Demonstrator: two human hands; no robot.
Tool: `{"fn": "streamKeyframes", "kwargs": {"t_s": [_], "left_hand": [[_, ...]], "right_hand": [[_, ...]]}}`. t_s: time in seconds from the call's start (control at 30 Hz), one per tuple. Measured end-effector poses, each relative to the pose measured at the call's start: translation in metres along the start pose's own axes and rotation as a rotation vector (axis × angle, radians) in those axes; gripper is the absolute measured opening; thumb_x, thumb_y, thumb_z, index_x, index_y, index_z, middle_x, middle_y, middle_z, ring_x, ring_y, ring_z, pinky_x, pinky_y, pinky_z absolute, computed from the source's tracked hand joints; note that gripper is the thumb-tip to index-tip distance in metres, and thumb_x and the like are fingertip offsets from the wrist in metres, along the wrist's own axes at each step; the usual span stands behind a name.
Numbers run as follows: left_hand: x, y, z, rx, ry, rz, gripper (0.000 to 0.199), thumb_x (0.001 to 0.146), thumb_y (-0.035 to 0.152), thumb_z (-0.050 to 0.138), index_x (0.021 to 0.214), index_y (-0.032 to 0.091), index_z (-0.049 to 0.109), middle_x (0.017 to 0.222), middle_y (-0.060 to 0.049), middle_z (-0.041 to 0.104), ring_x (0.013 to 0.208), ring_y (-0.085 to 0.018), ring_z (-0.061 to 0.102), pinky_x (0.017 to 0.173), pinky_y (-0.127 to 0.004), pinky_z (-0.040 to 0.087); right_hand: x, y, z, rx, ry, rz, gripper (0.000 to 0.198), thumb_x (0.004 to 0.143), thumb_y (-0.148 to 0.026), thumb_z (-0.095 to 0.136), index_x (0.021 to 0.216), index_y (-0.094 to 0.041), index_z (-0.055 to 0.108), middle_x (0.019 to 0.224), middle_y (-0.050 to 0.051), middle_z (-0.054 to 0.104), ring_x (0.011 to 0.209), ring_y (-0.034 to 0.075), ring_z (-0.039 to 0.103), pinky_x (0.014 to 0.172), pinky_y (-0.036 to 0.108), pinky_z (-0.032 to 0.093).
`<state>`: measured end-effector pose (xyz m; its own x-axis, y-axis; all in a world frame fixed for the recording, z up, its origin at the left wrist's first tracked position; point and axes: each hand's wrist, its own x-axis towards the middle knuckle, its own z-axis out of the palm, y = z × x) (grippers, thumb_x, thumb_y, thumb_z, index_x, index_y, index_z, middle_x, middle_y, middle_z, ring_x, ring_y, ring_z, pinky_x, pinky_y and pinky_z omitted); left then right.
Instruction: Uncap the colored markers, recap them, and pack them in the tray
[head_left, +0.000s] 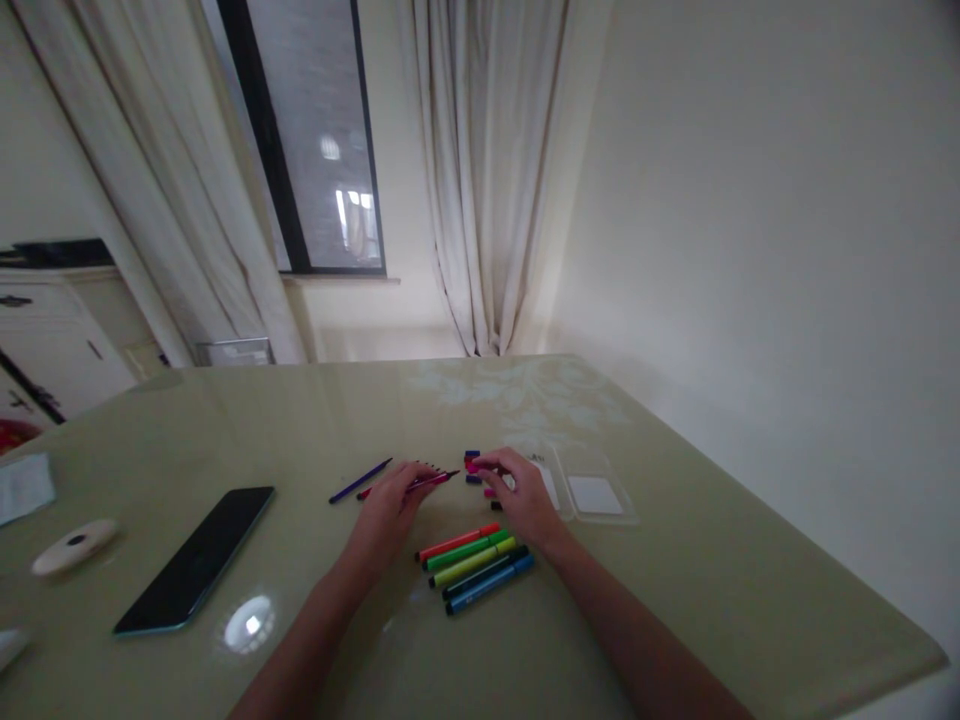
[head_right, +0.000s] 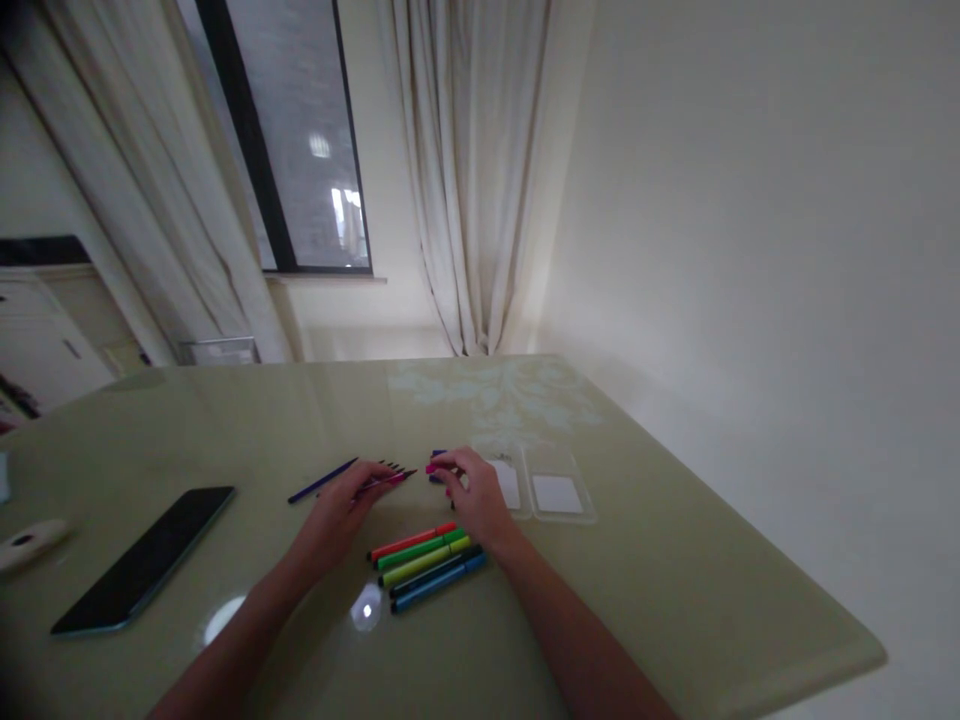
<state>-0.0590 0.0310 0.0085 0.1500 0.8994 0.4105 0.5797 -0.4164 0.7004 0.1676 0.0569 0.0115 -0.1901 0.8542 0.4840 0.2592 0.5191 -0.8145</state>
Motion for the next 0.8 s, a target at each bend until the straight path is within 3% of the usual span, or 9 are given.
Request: {"fn": "streamKeyframes", "kwargs": {"t_s": [0.33, 0.57, 0.8], "left_hand": [[-0.003, 0.000, 0.010, -0.013, -0.035, 0.037, 0.018, 0.098, 0.032, 0.054, 0.102, 0.022, 0.069, 0.101, -0.004, 0.072, 0.095, -0.021, 0.066, 0.085, -0.034, 0.051], [-0.006, 0.002, 0.020, -0.099, 0.001, 0.004, 0.014, 0.095, 0.031, 0.061, 0.095, 0.022, 0.072, 0.090, -0.002, 0.073, 0.084, -0.019, 0.068, 0.076, -0.030, 0.053], [-0.008, 0.010, 0.021, -0.152, 0.028, -0.031, 0.014, 0.093, 0.032, 0.064, 0.093, 0.022, 0.073, 0.090, -0.002, 0.074, 0.085, -0.019, 0.069, 0.078, -0.031, 0.055]], "right_hand": [[-0.002, 0.000, 0.005, -0.019, -0.074, -0.068, 0.014, 0.094, -0.031, 0.067, 0.099, -0.024, 0.078, 0.097, 0.005, 0.076, 0.093, 0.020, 0.069, 0.084, 0.032, 0.053], [-0.003, -0.001, -0.002, 0.035, -0.116, 0.074, 0.015, 0.088, -0.028, 0.067, 0.093, -0.023, 0.081, 0.080, 0.004, 0.076, 0.075, 0.018, 0.068, 0.070, 0.028, 0.051], [-0.004, -0.001, -0.001, 0.112, -0.121, 0.144, 0.016, 0.084, -0.026, 0.068, 0.090, -0.021, 0.081, 0.072, 0.003, 0.074, 0.066, 0.016, 0.065, 0.062, 0.026, 0.050]]}}
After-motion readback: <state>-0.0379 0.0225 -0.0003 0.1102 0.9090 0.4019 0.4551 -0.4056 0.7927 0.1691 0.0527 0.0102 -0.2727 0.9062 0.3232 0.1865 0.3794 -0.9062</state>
